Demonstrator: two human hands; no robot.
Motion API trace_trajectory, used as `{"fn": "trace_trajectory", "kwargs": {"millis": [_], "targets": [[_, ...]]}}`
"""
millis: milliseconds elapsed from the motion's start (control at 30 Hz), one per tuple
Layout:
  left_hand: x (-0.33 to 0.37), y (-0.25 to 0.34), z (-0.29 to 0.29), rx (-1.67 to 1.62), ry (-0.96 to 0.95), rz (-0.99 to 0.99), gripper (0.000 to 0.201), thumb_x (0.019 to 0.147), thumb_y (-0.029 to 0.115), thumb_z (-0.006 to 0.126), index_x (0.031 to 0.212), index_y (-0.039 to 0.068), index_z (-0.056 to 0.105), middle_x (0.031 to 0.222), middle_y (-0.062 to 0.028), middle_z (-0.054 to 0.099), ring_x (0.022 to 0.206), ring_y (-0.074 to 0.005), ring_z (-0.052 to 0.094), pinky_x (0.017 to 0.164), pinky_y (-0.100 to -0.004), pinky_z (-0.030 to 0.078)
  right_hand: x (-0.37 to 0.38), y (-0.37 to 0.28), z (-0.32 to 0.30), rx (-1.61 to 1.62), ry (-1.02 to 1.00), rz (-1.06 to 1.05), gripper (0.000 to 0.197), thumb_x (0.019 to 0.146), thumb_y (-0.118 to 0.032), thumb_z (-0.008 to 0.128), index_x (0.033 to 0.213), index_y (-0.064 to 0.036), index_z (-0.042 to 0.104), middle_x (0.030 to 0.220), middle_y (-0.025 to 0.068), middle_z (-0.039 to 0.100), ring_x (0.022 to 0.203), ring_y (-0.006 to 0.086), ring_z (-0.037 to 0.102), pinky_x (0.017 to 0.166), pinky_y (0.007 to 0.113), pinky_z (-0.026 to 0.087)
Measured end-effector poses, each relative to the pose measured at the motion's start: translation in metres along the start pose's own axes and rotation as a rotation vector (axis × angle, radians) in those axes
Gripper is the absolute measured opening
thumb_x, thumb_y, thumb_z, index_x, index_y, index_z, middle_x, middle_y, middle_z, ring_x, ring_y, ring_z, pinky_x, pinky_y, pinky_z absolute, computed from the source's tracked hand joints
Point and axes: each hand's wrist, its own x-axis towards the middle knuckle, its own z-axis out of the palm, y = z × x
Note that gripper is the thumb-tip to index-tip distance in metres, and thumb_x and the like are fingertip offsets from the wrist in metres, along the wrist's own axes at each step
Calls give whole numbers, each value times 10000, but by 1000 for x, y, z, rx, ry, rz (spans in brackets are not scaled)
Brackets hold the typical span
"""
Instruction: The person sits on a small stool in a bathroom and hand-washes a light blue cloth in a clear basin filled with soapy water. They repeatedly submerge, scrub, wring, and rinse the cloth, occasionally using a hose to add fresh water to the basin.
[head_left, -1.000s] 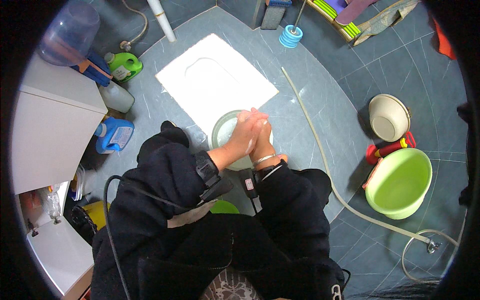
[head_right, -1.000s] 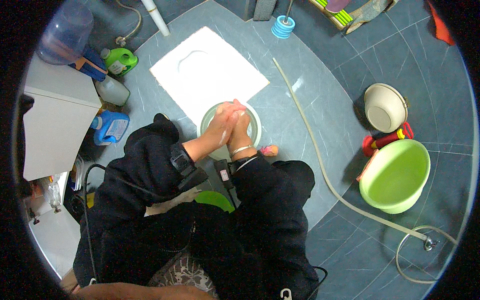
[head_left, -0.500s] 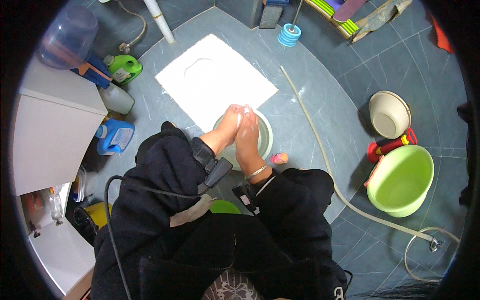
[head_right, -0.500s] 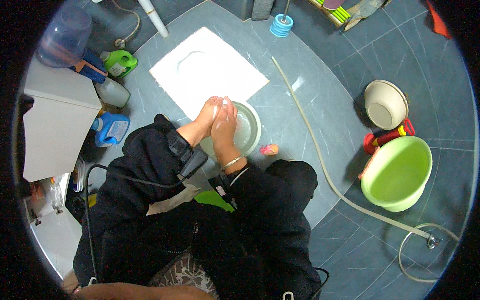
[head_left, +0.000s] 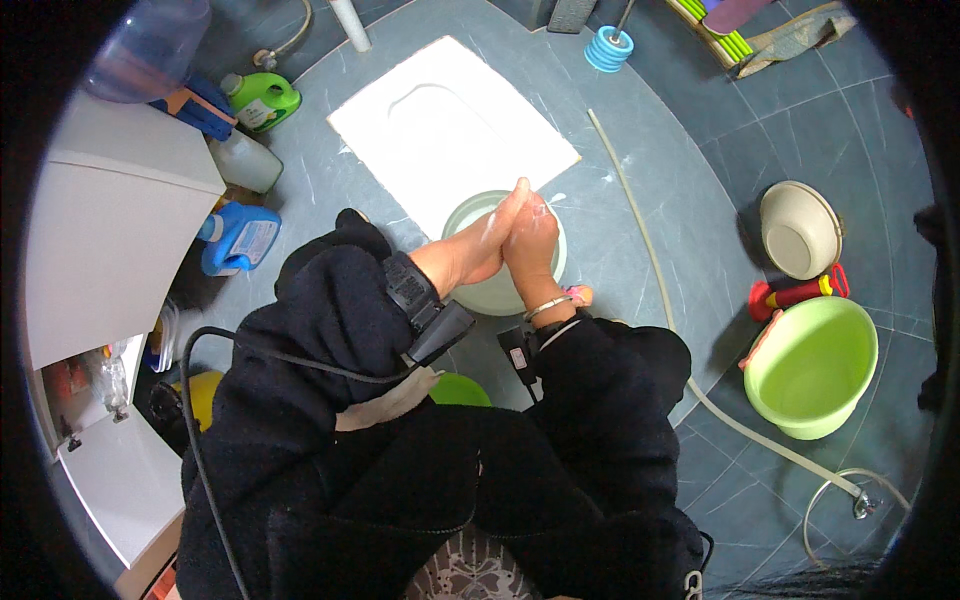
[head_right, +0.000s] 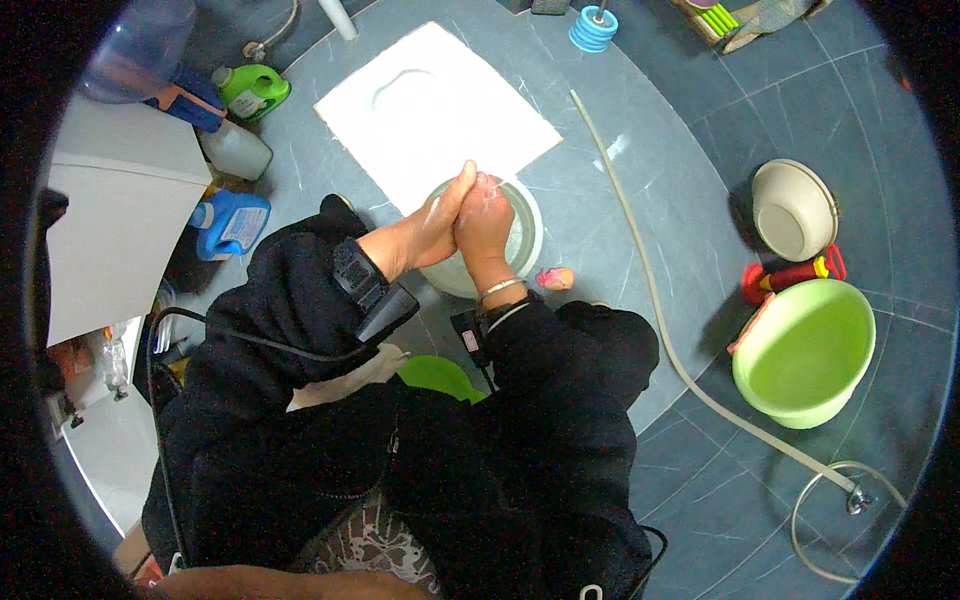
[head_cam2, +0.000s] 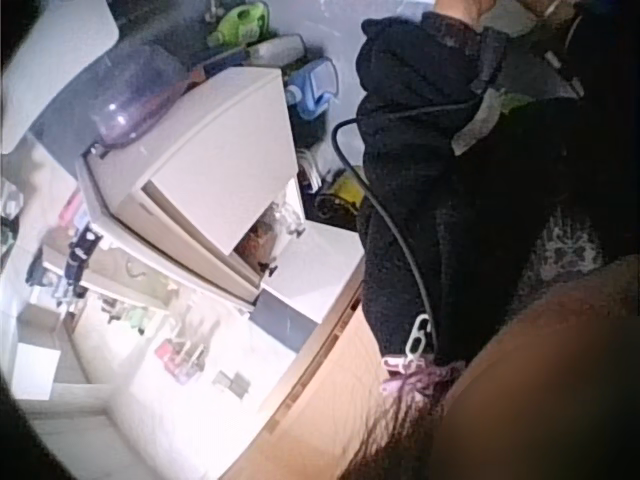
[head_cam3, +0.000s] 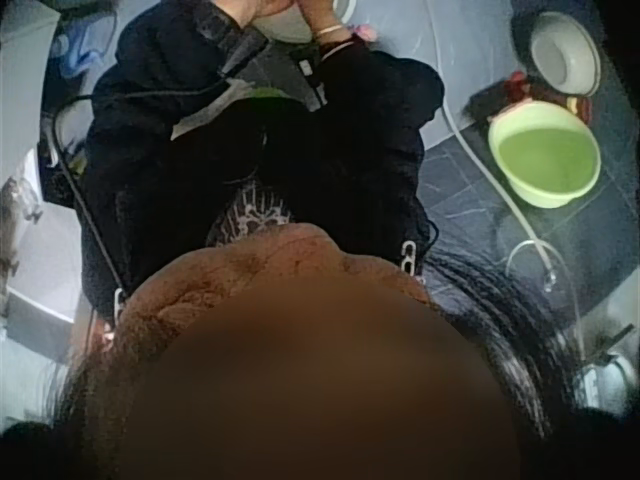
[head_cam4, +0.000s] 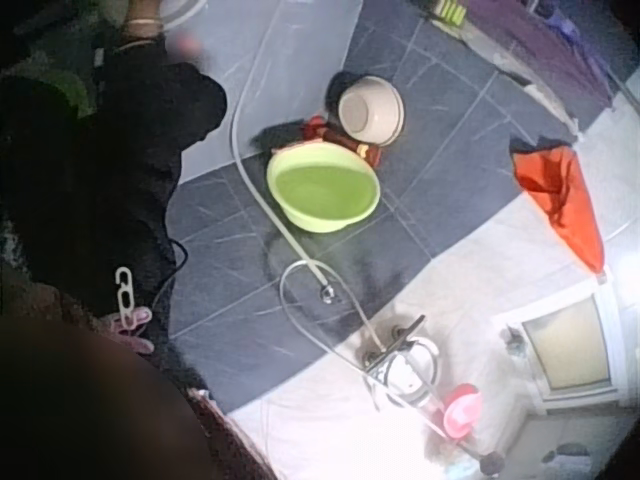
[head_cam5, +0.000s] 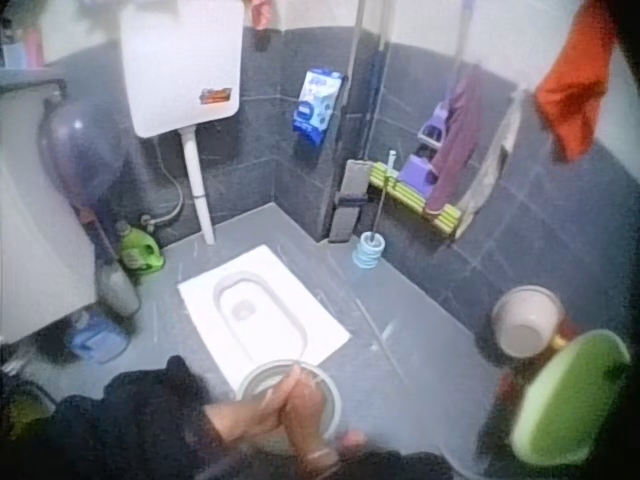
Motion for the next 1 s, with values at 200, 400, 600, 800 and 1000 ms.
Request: {"fn": "trace_trajectory", "kwargs": {"millis": [200, 400, 600, 800, 1000], "targets": [[1, -10, -13, 98, 87, -23, 720, 887, 629, 357, 1318, 52, 381, 1383, -98, 368, 1279, -212, 306, 1082, -363, 206, 1, 15, 8, -200, -68, -96, 285, 886, -199, 433, 731, -2, 568, 681, 201, 593, 653, 377, 568, 574, 447, 449], [-9, 8, -4, 227, 74, 24, 629, 899, 551, 425, 1319, 84, 386, 1342, -96, 396, 1265, -230, 321, 1047, -387, 272, 7, 0, -4, 535, -199, 407, 262, 912, -249, 440, 859, -41, 589, 790, 73, 585, 708, 178, 559, 622, 332, 461], [-8, 37, 7, 378, -14, 256, 493, 874, 287, 605, 1283, 72, 433, 1209, -72, 512, 1042, -152, 530, 800, -302, 486, 38, -44, -64, 1033, -326, 453, 339, 947, -241, 407, 1165, -9, 524, 1086, 90, 553, 972, 192, 539, 860, 344, 435], [-7, 38, 4, 418, -19, 363, 377, 856, 163, 618, 1192, 35, 505, 1057, -45, 596, 906, -118, 575, 690, -252, 492, 50, -57, -102, 903, -448, 498, 298, 881, -54, 507, 1167, 25, 535, 1078, 104, 581, 961, 205, 565, 824, 320, 472], [-4, 41, 5, 237, 54, 390, 320, 877, 110, 564, 1185, 75, 488, 960, -6, 567, 778, -79, 534, 647, -214, 439, 54, -58, -106, 776, -341, 539, 235, 851, -125, 609, 1065, -26, 609, 919, 40, 626, 814, 137, 591, 621, 260, 470]]}}
